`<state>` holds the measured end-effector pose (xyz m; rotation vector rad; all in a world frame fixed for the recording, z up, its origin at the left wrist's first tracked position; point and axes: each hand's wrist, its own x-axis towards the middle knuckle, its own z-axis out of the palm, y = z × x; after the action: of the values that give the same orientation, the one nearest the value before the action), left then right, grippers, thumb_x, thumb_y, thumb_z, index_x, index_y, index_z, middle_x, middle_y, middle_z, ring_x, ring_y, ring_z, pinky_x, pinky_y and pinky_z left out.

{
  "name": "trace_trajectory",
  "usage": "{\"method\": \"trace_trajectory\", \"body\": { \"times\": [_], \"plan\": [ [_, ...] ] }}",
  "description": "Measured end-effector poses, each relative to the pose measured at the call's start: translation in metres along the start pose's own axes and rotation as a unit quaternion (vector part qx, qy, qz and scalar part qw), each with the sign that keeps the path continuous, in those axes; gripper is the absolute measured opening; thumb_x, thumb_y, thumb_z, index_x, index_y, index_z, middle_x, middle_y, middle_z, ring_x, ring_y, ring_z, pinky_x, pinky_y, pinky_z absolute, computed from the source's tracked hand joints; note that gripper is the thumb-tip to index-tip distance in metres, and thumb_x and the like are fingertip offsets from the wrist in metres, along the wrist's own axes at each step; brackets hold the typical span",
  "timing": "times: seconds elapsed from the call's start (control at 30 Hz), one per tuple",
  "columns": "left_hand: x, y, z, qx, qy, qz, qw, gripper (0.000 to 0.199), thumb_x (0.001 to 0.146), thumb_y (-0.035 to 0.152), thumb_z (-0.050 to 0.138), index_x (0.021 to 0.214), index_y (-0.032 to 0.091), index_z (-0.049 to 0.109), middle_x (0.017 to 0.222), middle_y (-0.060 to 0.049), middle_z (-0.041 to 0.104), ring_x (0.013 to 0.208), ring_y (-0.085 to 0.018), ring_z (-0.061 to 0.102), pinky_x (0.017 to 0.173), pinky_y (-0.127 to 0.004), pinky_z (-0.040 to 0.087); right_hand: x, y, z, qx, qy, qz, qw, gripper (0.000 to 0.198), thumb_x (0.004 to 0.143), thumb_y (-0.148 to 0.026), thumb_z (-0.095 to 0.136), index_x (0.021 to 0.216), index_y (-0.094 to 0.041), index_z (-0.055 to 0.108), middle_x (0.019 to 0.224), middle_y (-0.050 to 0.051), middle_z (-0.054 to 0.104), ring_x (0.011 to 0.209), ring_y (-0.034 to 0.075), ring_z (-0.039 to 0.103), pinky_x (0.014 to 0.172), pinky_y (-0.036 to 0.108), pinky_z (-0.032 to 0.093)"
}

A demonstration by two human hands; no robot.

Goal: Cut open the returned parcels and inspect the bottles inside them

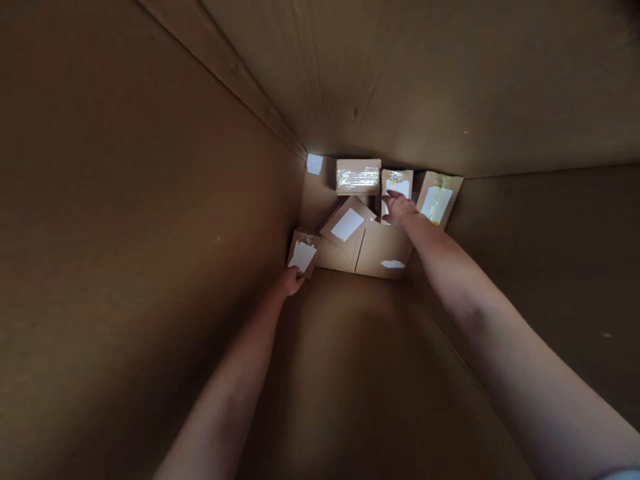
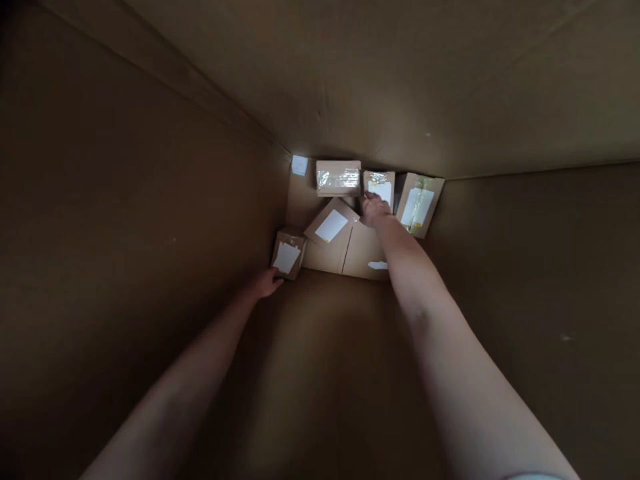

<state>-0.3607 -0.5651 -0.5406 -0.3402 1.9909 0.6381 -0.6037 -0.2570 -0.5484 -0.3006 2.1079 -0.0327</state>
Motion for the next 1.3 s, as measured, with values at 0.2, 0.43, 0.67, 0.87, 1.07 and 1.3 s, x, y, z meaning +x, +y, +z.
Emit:
{"method": "trace_trajectory", "body": {
  "times": [0.2, 0.43, 0.67, 0.87, 1.07, 1.3],
  "plan": [
    [0.057, 0.025, -0.003, 0.024, -0.012, -0.013, 1.000, 0.049, 0.085, 0.030, 0.057, 0.131, 0.012, 0.052, 0.135, -0.018, 0.055, 0.128, -0.028, 0.051, 0.108, -0.035, 0.037, 0.063, -0.028, 0.005, 0.005, -0.028, -0.036, 0.999, 0.106, 0.066, -0.026, 0.081, 0.152, -0.010, 0.022, 0.159, 0.021, 0.014, 0.145, 0.042, 0.011, 0.117, 0.049, 0.024],
    [0.117, 0.109, -0.058, 0.007, 0.050, 0.112, 0.992, 0.095, 0.077, 0.042, 0.070, 0.153, 0.028, 0.016, 0.162, -0.009, -0.002, 0.147, -0.035, 0.016, 0.116, -0.044, 0.027, 0.033, -0.017, 0.057, -0.021, -0.071, -0.095, 0.993, 0.104, 0.066, -0.015, 0.078, 0.152, -0.026, 0.021, 0.162, 0.013, 0.005, 0.146, 0.041, 0.011, 0.106, 0.069, 0.029],
    [0.159, 0.147, -0.062, 0.014, 0.018, 0.149, 0.989, 0.106, 0.064, 0.037, 0.081, 0.152, 0.023, 0.024, 0.162, -0.009, 0.002, 0.147, -0.040, -0.001, 0.119, -0.053, 0.015, 0.058, 0.007, 0.022, 0.126, 0.157, -0.075, 0.977, 0.092, 0.075, -0.019, 0.070, 0.152, -0.015, 0.020, 0.161, 0.012, 0.010, 0.146, 0.031, 0.022, 0.118, 0.043, 0.026],
    [0.184, 0.127, -0.061, -0.151, 0.080, 0.129, 0.977, 0.110, 0.063, 0.038, 0.082, 0.152, 0.023, 0.020, 0.161, -0.011, 0.014, 0.147, -0.035, 0.013, 0.120, -0.047, 0.019, 0.101, 0.019, 0.021, 0.234, 0.093, -0.033, 0.967, 0.104, 0.078, -0.044, 0.068, 0.153, -0.008, 0.006, 0.158, 0.023, 0.001, 0.146, 0.039, 0.008, 0.115, 0.054, 0.019],
    [0.199, 0.130, -0.063, -0.205, 0.100, 0.145, 0.963, 0.100, 0.067, 0.041, 0.078, 0.151, 0.026, 0.024, 0.160, -0.006, 0.018, 0.149, -0.031, 0.008, 0.121, -0.044, 0.014, 0.083, 0.000, 0.029, 0.232, 0.146, 0.026, 0.961, 0.098, 0.076, -0.045, 0.073, 0.150, -0.010, 0.019, 0.158, 0.022, -0.004, 0.145, 0.043, -0.004, 0.111, 0.064, 0.015],
    [0.182, 0.146, -0.049, -0.186, 0.002, 0.105, 0.977, 0.102, 0.058, 0.045, 0.081, 0.147, 0.026, 0.035, 0.158, -0.009, 0.025, 0.148, -0.036, 0.009, 0.119, -0.048, 0.016, 0.091, -0.002, 0.012, 0.203, 0.128, 0.048, 0.970, 0.127, 0.057, -0.032, 0.087, 0.152, -0.007, 0.006, 0.155, 0.027, 0.007, 0.144, 0.032, 0.020, 0.114, 0.045, 0.026]
  ]
}}
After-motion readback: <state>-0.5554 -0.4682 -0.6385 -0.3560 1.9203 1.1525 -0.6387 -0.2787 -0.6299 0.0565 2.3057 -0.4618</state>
